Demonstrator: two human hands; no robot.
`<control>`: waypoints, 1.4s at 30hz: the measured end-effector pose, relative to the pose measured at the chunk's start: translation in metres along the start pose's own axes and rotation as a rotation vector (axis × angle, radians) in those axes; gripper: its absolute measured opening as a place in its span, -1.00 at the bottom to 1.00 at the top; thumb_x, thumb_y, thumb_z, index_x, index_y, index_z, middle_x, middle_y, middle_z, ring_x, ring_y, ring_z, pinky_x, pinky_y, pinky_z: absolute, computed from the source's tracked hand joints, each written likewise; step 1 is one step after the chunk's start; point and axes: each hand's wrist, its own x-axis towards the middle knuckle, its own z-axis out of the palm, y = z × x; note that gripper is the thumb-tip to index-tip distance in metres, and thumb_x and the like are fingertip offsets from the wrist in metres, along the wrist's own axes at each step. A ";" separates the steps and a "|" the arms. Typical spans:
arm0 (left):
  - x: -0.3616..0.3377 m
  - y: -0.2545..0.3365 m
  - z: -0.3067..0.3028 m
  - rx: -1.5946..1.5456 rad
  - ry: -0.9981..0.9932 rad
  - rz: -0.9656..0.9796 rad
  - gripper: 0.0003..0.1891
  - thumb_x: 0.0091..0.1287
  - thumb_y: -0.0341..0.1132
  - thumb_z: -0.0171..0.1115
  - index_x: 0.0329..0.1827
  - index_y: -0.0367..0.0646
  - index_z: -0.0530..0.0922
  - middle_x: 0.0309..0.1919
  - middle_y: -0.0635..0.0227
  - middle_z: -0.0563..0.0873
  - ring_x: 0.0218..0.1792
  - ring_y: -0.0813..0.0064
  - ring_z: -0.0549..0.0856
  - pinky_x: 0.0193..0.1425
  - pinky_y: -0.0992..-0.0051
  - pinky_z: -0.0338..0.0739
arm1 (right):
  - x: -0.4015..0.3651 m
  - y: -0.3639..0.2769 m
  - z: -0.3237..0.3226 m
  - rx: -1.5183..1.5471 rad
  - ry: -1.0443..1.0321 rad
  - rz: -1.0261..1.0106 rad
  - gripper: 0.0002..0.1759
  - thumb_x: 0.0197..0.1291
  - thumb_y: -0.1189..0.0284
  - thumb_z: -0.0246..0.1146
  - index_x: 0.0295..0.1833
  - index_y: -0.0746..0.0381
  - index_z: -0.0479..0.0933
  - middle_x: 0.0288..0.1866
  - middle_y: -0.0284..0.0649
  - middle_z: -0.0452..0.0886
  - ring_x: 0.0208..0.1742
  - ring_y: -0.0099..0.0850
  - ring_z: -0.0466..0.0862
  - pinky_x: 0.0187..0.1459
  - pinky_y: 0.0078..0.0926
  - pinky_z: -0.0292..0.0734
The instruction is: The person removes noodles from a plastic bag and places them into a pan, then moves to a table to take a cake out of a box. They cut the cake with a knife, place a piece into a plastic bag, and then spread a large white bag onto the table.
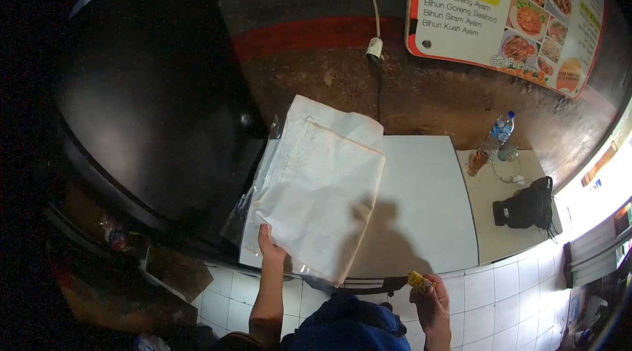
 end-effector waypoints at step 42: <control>-0.146 -0.297 0.235 1.083 -1.322 0.721 -0.59 0.16 -0.55 0.09 0.12 -0.27 0.39 0.00 -0.04 0.54 0.05 -0.04 0.53 0.28 0.05 0.30 | -0.070 -0.036 -0.062 0.118 0.308 -0.350 -0.61 0.32 0.27 0.19 0.16 0.22 0.36 0.01 -0.06 0.54 -0.24 -0.45 0.53 -0.19 -0.55 0.45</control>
